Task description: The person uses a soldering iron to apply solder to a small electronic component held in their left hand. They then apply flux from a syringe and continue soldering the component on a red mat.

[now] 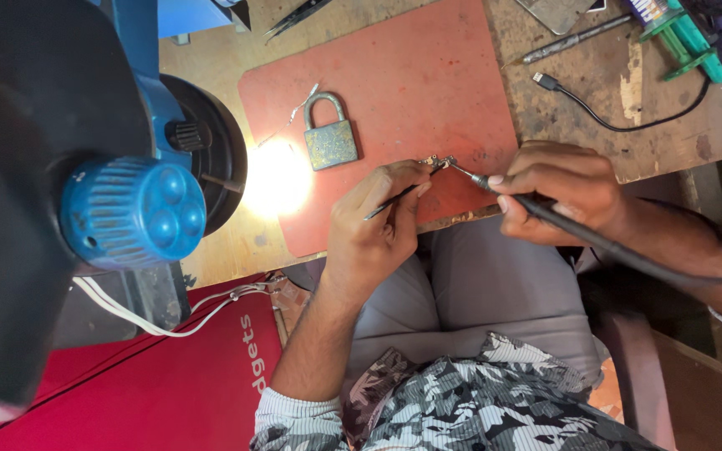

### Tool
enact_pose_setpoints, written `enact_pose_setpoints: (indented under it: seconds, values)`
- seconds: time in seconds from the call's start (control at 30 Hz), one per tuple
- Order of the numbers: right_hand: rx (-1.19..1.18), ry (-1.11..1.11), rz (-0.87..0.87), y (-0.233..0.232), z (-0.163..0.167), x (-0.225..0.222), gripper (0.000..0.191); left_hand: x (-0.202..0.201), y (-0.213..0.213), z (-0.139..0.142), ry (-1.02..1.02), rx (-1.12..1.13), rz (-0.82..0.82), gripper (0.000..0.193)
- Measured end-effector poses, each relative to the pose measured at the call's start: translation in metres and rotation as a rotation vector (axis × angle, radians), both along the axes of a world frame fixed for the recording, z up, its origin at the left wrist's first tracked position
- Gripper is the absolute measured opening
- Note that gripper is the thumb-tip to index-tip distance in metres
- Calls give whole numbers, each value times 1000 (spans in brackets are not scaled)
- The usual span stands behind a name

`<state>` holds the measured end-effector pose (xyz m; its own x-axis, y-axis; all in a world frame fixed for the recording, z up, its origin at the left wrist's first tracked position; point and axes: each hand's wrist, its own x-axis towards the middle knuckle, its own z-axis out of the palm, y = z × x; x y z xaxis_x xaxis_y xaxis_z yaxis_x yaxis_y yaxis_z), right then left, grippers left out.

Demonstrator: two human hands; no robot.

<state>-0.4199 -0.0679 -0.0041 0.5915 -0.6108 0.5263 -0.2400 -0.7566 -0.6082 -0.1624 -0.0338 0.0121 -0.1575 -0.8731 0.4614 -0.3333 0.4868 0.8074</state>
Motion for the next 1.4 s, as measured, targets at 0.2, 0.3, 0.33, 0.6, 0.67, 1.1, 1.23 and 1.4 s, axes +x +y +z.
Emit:
enact_pose_setpoints:
  seconds: [0.2,0.3,0.33,0.6,0.67,1.1,1.23,1.4]
  values:
    - [32,6,-45,1,3,0,15,0,0,-1,7,13,0,17]
    - [72,33,-106,7,7,0,17,-1,0,-2,16,9,1,17]
    - [76,45,-121,8,7,0,17,0,0,-2,14,11,2,17]
    - [99,33,-71,4,8,1,17,1,0,-1,1,8,1,18]
    - [104,29,-48,2,9,1,16,0,0,-1,5,12,-1,18]
    - [186,50,-149,6,7,-2,16,-2,1,0,9,31,3,18]
    - [161,28,-163,8,4,-5,16,-1,2,-1,18,51,5,17]
    - [157,27,-163,8,3,-3,16,0,1,-2,25,20,-6,18]
